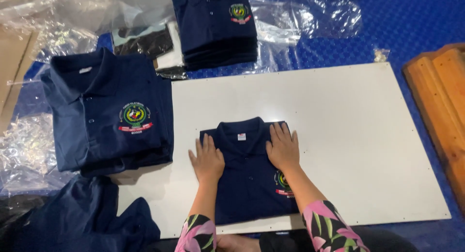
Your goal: Folding dark blue polo shirts on a white board in a production environment.
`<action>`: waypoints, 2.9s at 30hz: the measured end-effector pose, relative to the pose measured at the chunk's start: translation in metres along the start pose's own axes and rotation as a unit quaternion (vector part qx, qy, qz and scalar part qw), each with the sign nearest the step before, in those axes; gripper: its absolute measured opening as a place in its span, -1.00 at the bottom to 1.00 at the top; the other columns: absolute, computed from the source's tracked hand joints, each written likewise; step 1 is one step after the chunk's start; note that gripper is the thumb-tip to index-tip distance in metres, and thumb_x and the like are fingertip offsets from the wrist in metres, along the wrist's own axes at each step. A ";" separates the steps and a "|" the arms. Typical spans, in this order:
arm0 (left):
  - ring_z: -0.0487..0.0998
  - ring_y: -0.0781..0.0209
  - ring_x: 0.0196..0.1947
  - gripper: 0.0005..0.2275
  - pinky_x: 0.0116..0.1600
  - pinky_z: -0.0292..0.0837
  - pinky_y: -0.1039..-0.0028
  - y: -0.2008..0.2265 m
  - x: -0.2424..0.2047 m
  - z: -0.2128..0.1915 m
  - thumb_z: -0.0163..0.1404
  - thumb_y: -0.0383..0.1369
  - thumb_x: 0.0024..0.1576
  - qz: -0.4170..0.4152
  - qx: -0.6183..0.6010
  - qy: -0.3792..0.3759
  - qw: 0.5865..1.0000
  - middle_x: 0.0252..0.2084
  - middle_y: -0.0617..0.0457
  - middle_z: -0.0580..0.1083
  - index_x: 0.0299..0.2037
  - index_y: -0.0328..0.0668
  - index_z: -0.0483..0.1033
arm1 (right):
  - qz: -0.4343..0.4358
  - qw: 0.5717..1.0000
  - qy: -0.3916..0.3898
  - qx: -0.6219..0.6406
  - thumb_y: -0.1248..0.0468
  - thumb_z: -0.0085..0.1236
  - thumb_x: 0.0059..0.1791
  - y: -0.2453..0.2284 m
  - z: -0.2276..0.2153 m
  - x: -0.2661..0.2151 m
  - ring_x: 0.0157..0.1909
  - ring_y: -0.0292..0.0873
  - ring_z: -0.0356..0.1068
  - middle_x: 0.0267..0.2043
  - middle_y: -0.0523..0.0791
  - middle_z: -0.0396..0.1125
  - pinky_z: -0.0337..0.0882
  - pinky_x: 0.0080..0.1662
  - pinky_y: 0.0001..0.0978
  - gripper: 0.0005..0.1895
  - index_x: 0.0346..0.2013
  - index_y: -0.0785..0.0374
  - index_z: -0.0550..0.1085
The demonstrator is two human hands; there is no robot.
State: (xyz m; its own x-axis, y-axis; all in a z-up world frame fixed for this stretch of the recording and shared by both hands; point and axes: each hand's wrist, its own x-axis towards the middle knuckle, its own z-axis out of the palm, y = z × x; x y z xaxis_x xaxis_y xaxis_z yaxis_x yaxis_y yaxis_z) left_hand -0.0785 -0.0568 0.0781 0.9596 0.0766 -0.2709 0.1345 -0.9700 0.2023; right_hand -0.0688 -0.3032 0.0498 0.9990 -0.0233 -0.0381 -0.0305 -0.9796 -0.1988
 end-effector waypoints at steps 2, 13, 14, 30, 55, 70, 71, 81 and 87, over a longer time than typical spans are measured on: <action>-0.08 -0.05 0.58 -0.49 0.51 -0.22 -0.15 0.003 -0.001 -0.007 -0.46 -0.19 0.34 -0.014 0.009 0.002 1.000 0.61 0.08 -0.03 0.52 -0.04 0.08 | 0.023 0.999 -0.024 0.007 -0.01 -0.14 0.07 -0.006 -0.017 0.004 0.61 0.05 -0.15 0.60 -0.06 -0.02 -0.20 0.45 0.30 -0.32 0.48 0.12 0.19; -0.12 -0.18 0.58 -0.48 0.52 -0.28 -0.22 -0.037 -0.002 0.035 -0.42 -0.12 0.38 -0.023 -0.080 0.028 0.996 0.61 -0.03 -0.03 0.54 -0.06 0.02 | 0.080 0.979 -0.137 0.129 -0.20 -0.31 0.17 0.026 -0.012 0.010 0.65 0.04 -0.35 0.66 -0.14 -0.34 -0.53 0.45 0.37 -0.25 0.60 -0.01 -0.10; -0.03 -0.24 0.55 -0.48 0.49 -0.19 -0.24 -0.025 -0.022 0.021 -0.31 -0.13 0.34 -0.012 -0.065 0.070 0.995 0.56 -0.10 0.06 0.50 -0.10 0.13 | 0.053 0.991 -0.038 0.118 -0.09 -0.18 0.15 0.013 -0.021 -0.003 0.60 0.18 -0.24 0.62 0.04 -0.22 -0.41 0.43 0.42 -0.27 0.56 0.10 -0.01; -0.04 -0.24 0.54 -0.39 0.46 -0.23 -0.33 0.026 -0.116 0.062 -0.21 0.18 0.22 0.065 -0.033 0.081 0.994 0.54 -0.05 0.08 0.46 0.25 0.17 | -0.052 0.994 0.097 -0.003 -0.28 0.03 -0.01 0.003 0.019 -0.129 0.47 0.20 0.12 0.45 0.04 0.18 0.05 0.36 0.27 -0.24 0.37 0.01 0.33; 0.56 -0.09 0.17 -0.50 0.16 0.52 0.14 -0.107 0.027 0.147 -0.16 0.05 0.31 -0.203 -0.348 0.062 0.913 0.05 -0.15 0.58 0.20 -0.19 0.51 | 0.236 0.939 -0.072 0.240 -0.45 0.14 -0.07 0.096 0.048 -0.039 0.31 0.05 0.34 0.21 -0.07 0.43 0.34 0.24 -0.09 -0.19 0.26 -0.02 0.46; 0.64 -0.18 -0.02 -0.70 0.06 0.54 0.12 -0.069 -0.034 -0.005 -0.03 -0.23 0.28 -0.063 -0.439 0.056 0.895 -0.15 -0.21 0.64 0.09 -0.22 0.57 | 0.116 0.922 -0.112 0.352 0.18 0.14 0.03 -0.005 -0.108 -0.068 0.25 0.30 0.35 0.07 0.25 0.46 0.34 0.21 0.15 -0.60 0.14 0.24 0.51; 0.62 -0.25 -0.04 -0.71 0.04 0.52 0.05 -0.075 -0.037 -0.018 -0.02 -0.24 0.27 -0.037 -0.447 0.073 0.891 -0.19 -0.25 0.62 0.06 -0.26 0.55 | 0.106 0.916 -0.106 0.373 0.19 0.13 0.04 -0.015 -0.119 -0.068 0.21 0.24 0.39 0.03 0.21 0.49 0.36 0.19 0.13 -0.64 0.11 0.22 0.52; 0.59 -0.26 -0.22 -0.79 -0.13 0.47 0.05 -0.249 0.027 -0.235 0.03 -0.25 0.29 0.072 -0.273 0.432 0.857 -0.36 -0.21 0.56 -0.29 -0.19 0.59 | -0.079 0.863 -0.022 0.499 0.10 0.18 0.04 -0.214 -0.193 0.053 0.16 -0.06 0.41 0.04 -0.03 0.46 0.36 0.20 -0.12 -0.63 0.14 0.03 0.50; 0.45 -0.33 0.21 -0.62 0.28 0.30 -0.03 -0.313 0.072 -0.261 0.06 -0.24 0.28 -0.057 -0.159 0.459 0.872 0.13 -0.38 0.49 0.19 -0.38 0.50 | 0.014 0.754 -0.121 0.645 0.03 0.06 0.12 -0.335 -0.099 0.152 -0.13 -0.09 0.30 0.19 0.04 0.24 0.55 -0.15 -0.31 -0.32 0.46 0.21 0.15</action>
State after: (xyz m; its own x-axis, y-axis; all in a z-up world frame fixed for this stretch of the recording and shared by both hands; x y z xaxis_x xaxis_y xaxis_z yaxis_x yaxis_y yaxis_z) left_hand 0.0131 0.3129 0.2406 0.7091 0.4625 0.5322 0.1634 -0.8420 0.5141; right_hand 0.0963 0.0020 0.2073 0.9668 0.1493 -0.2075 -0.2147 0.0337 -0.9761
